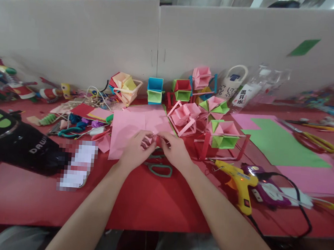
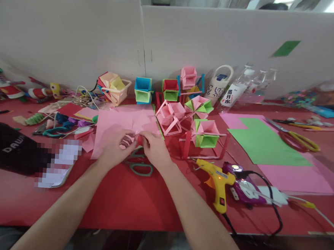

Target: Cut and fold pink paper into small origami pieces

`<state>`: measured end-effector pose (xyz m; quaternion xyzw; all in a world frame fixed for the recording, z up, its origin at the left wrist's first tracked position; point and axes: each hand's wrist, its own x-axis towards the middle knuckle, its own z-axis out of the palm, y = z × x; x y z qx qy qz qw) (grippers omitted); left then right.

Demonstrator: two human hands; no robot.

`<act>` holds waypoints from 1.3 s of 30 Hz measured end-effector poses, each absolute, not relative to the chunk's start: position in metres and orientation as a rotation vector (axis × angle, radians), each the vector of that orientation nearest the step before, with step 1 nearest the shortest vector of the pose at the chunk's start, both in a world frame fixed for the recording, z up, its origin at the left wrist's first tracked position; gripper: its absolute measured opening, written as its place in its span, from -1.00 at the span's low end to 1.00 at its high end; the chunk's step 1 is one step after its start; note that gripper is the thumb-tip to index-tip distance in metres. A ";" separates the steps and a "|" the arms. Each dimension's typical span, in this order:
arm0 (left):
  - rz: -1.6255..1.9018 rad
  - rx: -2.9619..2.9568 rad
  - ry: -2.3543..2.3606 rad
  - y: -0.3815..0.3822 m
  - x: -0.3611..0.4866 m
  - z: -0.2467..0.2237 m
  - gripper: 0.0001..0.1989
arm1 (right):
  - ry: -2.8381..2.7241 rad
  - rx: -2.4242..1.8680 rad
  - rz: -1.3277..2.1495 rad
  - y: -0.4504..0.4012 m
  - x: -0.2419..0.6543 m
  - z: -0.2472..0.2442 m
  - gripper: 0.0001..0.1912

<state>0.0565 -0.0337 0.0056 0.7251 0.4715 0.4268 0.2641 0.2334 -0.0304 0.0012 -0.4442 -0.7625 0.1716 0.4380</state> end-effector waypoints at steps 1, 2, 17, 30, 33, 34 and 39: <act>1.163 1.884 1.277 -0.033 0.056 0.006 -0.66 | -1.869 -1.096 0.433 -0.031 0.234 0.002 -0.69; 1.163 1.811 1.274 -0.032 0.055 0.007 -0.59 | -1.845 -1.089 0.445 -0.032 0.234 0.003 -0.70; 1.193 1.613 1.031 -0.028 0.048 0.017 -0.75 | -1.599 -0.962 0.685 -0.036 0.230 0.011 -0.75; 1.126 1.814 0.986 -0.026 0.039 0.014 -0.84 | -1.514 -0.912 0.906 -0.033 0.227 0.005 -0.86; 1.050 1.835 1.005 -0.028 0.039 0.018 -0.83 | -1.529 -0.918 0.875 -0.033 0.227 0.005 -0.85; 1.038 1.836 1.016 -0.028 0.039 0.020 -0.83 | -1.536 -0.920 0.869 -0.034 0.227 0.005 -0.85; 1.077 1.757 1.030 -0.027 0.042 0.021 -0.86 | -1.574 -0.904 0.841 -0.036 0.227 0.004 -0.84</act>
